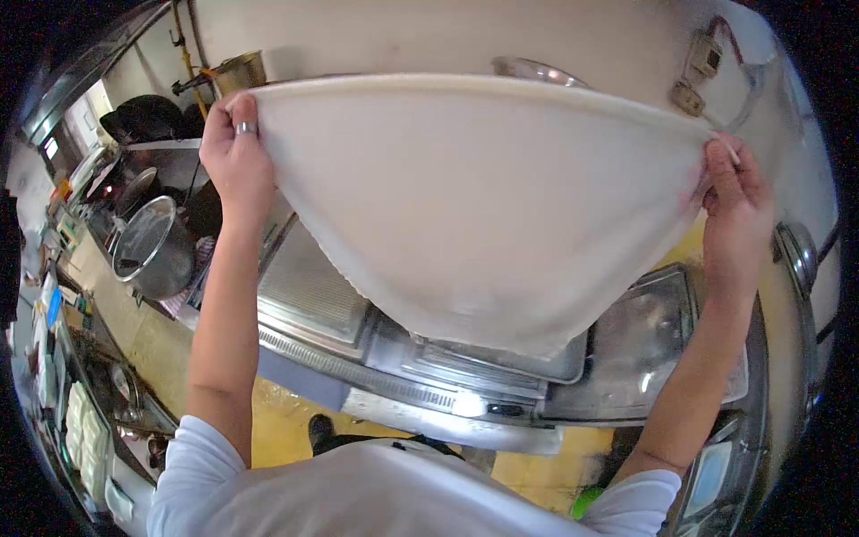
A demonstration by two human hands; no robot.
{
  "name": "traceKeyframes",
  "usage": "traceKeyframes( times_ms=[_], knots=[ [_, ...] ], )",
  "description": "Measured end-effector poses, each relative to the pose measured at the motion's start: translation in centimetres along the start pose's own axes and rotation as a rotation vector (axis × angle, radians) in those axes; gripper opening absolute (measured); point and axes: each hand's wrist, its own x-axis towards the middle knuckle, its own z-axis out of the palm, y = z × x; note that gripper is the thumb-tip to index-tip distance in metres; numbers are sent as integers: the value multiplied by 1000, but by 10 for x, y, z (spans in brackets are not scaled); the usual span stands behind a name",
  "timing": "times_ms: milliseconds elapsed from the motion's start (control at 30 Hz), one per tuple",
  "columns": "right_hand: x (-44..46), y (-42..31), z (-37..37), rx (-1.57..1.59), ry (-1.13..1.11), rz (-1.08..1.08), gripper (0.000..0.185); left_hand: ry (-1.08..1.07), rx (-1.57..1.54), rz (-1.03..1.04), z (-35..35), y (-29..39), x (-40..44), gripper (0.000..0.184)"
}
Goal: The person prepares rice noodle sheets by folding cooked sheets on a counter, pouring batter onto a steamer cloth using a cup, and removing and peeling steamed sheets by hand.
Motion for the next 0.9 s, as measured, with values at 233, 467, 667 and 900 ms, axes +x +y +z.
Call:
traceKeyframes(
  times_ms=[233, 467, 667, 900],
  knots=[
    [-41, -70, 129, 43, -94, 55, 23, -33, 42, 156, -135, -26, 89, 24],
    [-103, -111, 268, -20, -56, 203, 21, -99, 109, 123, -254, -73, 152, 20],
    [-126, -139, 342, -97, -117, 293, 26, -120, 164, 98, -320, -104, 179, 20],
    [-146, -154, 362, -186, -123, 281, 25, -92, 147, 81, -360, -113, 179, 17]
  ],
)
